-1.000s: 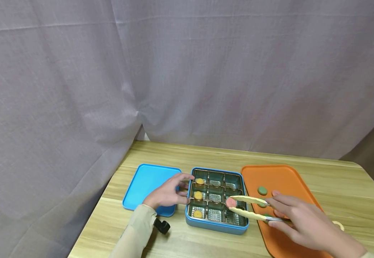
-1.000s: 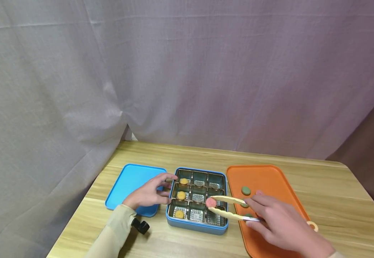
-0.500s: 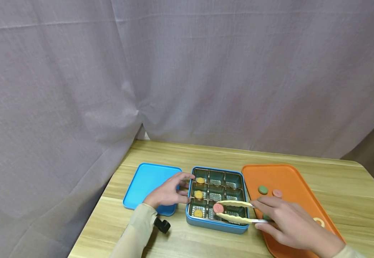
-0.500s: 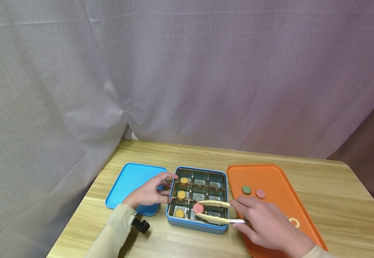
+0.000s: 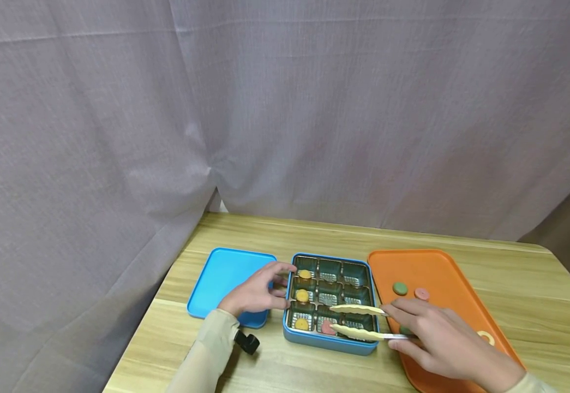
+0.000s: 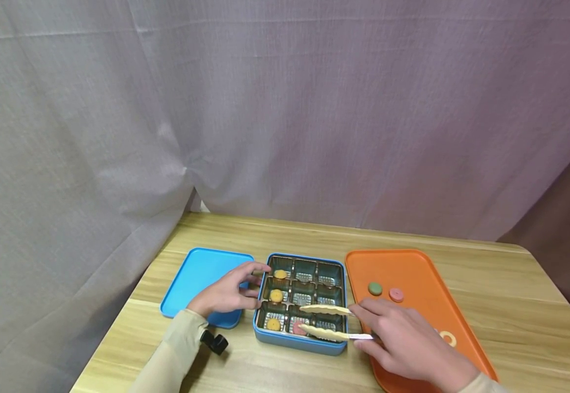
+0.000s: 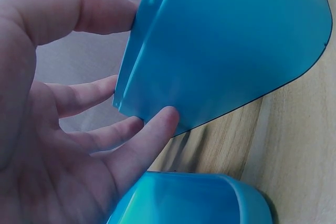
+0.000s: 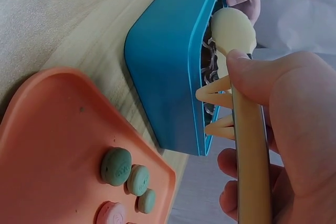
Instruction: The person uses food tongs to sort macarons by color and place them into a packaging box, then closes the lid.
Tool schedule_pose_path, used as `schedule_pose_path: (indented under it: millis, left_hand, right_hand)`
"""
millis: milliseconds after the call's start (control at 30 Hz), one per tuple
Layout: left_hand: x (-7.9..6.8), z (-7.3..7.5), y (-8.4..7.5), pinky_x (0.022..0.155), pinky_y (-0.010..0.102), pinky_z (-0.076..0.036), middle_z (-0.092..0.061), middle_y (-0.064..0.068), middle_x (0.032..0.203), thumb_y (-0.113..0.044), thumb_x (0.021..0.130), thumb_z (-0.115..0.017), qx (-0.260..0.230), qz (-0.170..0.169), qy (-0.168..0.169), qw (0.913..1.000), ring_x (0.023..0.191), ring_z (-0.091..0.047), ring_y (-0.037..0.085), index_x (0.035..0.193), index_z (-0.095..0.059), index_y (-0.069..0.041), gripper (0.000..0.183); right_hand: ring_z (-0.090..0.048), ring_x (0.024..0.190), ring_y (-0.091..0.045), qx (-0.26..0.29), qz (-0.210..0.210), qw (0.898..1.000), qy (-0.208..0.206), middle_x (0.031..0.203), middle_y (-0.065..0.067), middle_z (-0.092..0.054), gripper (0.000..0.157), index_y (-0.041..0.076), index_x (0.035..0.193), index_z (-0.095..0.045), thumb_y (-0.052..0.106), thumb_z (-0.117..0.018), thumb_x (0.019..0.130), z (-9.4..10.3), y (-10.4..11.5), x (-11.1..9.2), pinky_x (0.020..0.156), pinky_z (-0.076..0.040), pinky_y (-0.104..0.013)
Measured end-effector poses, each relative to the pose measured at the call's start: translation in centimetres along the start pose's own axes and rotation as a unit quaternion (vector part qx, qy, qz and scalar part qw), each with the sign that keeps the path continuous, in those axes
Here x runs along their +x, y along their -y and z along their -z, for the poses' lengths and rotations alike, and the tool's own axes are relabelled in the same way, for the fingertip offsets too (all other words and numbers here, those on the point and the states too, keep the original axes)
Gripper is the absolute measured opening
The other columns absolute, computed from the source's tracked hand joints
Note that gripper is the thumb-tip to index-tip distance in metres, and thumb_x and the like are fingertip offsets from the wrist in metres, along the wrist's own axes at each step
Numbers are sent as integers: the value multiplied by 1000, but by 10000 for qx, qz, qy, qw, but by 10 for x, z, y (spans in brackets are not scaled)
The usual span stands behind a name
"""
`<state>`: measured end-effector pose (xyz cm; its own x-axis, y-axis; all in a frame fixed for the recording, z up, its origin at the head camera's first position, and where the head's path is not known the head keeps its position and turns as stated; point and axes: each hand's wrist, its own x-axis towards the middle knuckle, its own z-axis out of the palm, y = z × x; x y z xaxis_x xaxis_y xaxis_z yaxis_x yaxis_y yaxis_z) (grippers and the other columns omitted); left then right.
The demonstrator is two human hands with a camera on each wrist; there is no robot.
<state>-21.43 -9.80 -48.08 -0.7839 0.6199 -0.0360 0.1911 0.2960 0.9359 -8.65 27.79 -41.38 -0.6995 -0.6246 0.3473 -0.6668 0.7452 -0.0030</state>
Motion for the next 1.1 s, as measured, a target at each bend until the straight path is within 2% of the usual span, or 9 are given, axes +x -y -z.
schedule_pose_path:
  millis: [400,567,667,800,933,1033,1100]
  left_hand:
    - [-1,0,-1,101,32,-57,-45,3,154,-8,84,-82,110,71,11,9999,127,-59,24,156,-48,-14,80]
    - [-1,1,-1,102,34,-57,-45,4,155,-7,84,-82,82,45,-5,10000,127,-58,24,155,-48,-14,79]
    - [-1,1,-1,103,36,-57,-45,6,155,-8,84,-82,71,18,-8,10000,127,-58,26,155,-49,-13,78]
    - [0,1,0,104,39,-57,-46,8,154,-8,85,-82,62,-11,-4,10000,127,-59,27,155,-49,-11,77]
    - [0,1,1,103,37,-58,-47,9,153,-7,85,-82,48,-7,8,10000,127,-59,27,154,-49,-12,77]
    - [1,1,1,102,36,-58,-49,9,151,-6,85,-82,39,0,21,10000,126,-60,27,154,-49,-13,77]
    - [1,1,1,102,36,-58,-49,10,151,-6,85,-82,24,-4,22,10000,126,-60,27,154,-49,-13,77]
  right_hand:
    - [-70,100,-10,-31,-70,10000,58,125,7,-69,56,13,131,-73,39,-88,84,4,-1,-8,58,-55,-27]
    - [-71,118,-30,-186,-248,9995,-81,134,2,-69,62,13,135,-71,43,-88,83,10,-6,-16,68,-63,-38]
    - [-69,120,-32,-222,-421,9987,-176,139,-5,-67,66,15,138,-70,43,-90,81,14,-9,-23,72,-64,-43]
    - [-72,114,-22,-410,-556,9972,-298,145,-4,-65,70,17,139,-71,42,-93,77,19,-15,-34,76,-62,-34]
    - [-70,100,-8,-434,-637,9964,-354,133,12,-67,68,18,135,-72,37,-95,74,23,-20,-45,75,-54,-19]
    - [-68,95,-7,-420,-824,9952,-306,122,16,-66,64,19,131,-74,38,-95,74,25,-24,-54,75,-51,-15]
    - [-69,96,-12,-462,-992,9937,-224,122,14,-67,61,20,130,-74,39,-94,75,27,-27,-60,77,-52,-16]
